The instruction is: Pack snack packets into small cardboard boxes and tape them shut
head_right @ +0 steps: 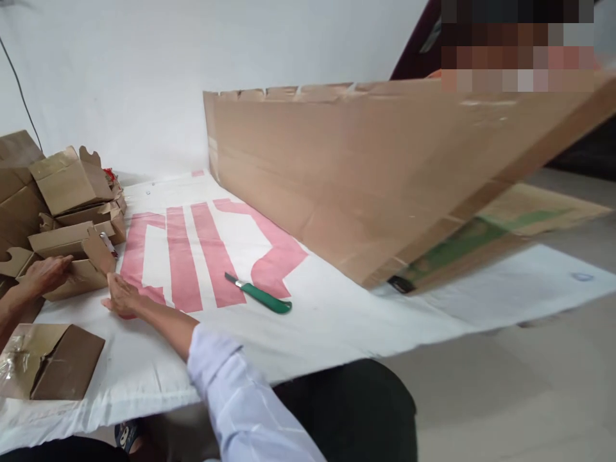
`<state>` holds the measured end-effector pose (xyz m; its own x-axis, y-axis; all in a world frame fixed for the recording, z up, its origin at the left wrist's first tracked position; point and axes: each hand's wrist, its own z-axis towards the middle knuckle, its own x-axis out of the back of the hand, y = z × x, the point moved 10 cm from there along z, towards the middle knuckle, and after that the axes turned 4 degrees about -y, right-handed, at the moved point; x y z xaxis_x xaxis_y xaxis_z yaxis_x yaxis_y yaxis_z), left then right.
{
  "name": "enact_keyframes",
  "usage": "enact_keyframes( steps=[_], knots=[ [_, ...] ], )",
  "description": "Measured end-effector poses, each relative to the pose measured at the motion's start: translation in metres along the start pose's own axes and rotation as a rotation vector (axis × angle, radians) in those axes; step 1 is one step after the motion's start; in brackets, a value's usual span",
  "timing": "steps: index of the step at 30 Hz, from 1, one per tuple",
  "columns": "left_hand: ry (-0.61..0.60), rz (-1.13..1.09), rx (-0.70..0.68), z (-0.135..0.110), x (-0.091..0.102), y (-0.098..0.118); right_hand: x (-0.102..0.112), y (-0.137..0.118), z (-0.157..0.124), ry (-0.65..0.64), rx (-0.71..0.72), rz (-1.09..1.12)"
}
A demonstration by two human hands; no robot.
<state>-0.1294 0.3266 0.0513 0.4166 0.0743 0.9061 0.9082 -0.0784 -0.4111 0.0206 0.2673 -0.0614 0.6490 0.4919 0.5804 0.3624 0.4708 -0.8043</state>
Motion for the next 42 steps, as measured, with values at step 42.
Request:
enact_keyframes(
  steps=[42],
  knots=[
    [0.295,-0.805,0.38,-0.266,-0.039,0.074,0.16,0.175,-0.397,0.767,-0.394,-0.661]
  ],
)
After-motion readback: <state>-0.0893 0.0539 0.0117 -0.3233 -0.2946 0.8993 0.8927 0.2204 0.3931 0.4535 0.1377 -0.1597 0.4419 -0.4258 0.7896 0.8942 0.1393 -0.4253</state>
